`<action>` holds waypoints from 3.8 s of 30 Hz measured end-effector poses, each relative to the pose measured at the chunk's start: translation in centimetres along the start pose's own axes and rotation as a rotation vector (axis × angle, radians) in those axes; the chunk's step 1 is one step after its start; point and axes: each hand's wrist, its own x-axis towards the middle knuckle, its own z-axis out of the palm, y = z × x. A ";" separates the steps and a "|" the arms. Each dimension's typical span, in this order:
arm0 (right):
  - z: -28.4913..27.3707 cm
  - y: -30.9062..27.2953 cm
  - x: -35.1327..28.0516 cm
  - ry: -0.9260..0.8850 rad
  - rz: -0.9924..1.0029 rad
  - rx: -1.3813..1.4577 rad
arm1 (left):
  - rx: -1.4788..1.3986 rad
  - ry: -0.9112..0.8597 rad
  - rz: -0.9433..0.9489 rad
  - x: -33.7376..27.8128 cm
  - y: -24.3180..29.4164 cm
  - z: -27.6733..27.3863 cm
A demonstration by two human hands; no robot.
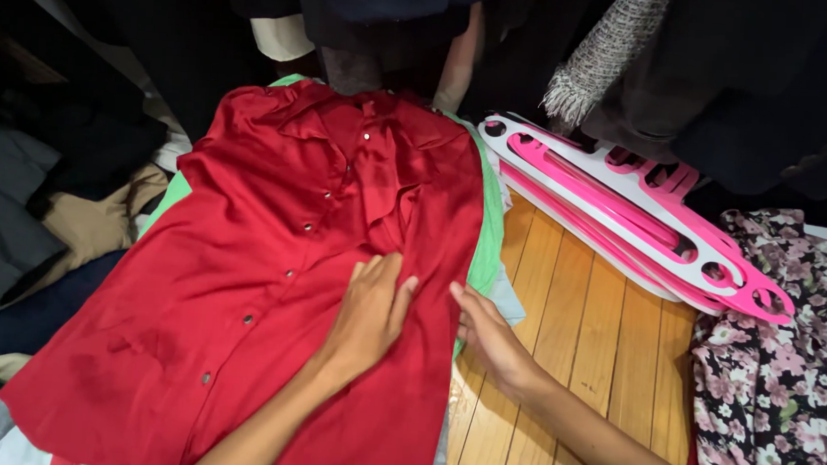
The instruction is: The person places a floral dress onto a white hanger and adjusts the fabric. They then pick up a red satin shirt, smooth it out, and button it up.
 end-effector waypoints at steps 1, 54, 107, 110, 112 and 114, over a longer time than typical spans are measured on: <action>0.1 -0.2 0.0 0.001 0.003 0.000 | -0.001 -0.002 -0.001 -0.1 0.8 -0.4; -29.0 0.8 -10.9 0.490 0.070 0.093 | -0.344 -1.202 0.046 -6.9 17.1 7.6; -26.1 6.1 -12.0 0.560 -0.335 -0.410 | -1.406 -0.084 -0.501 2.5 10.8 -1.5; -25.8 5.8 -12.0 0.557 -0.308 -0.344 | -1.359 0.049 -0.475 2.9 10.6 -0.5; -25.6 5.5 -12.1 0.555 -0.275 -0.317 | -1.243 0.100 -0.408 3.0 10.4 -0.3; -25.3 5.2 -12.2 0.516 -0.262 -0.259 | -0.320 -0.150 -0.186 2.7 10.2 -0.6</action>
